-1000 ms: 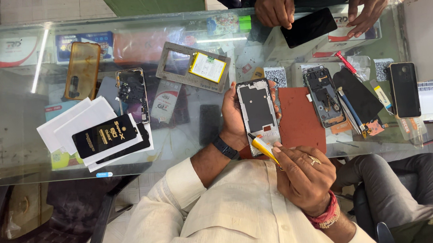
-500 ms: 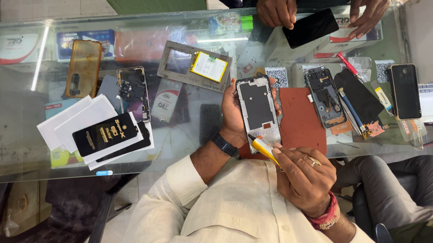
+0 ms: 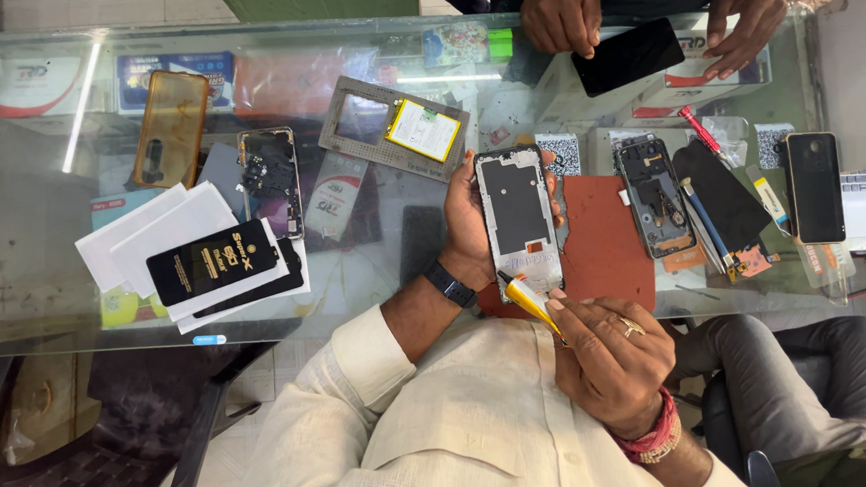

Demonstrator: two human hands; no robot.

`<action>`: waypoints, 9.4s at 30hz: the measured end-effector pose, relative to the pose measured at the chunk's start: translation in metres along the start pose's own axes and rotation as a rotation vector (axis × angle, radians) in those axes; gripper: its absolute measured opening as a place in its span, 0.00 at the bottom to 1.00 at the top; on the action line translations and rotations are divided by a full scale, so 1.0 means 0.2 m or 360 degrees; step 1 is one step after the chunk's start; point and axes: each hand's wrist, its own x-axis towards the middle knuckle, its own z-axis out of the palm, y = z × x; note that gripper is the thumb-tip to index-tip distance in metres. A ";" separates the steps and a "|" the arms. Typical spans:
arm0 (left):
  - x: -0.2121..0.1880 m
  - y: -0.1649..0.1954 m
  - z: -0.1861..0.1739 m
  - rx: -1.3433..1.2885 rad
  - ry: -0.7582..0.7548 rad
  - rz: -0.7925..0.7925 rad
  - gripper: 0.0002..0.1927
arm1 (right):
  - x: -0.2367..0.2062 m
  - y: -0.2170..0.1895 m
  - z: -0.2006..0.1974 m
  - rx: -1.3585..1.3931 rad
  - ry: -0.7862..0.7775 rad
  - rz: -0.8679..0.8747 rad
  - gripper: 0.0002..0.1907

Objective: The person applies adhesive to the edges of a disassembled phone frame using a small tube. They then handle a new screen assembly, remove protective film, and align it with the frame. The person also handles a battery and other phone parts on the workbench.

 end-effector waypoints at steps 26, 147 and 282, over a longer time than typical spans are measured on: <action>0.05 0.03 -0.03 0.0046 0.0046 0.0056 0.44 | 0.00 0.03 -0.01 0.0049 -0.0036 -0.0030 0.15; 0.19 0.13 0.17 0.0622 0.0069 -0.0611 0.36 | -0.08 0.10 -0.02 0.0462 -0.0017 0.0316 0.14; 0.01 -0.13 0.14 0.0557 0.0139 0.0434 0.39 | 0.15 0.30 0.20 0.0219 0.0650 0.0364 0.11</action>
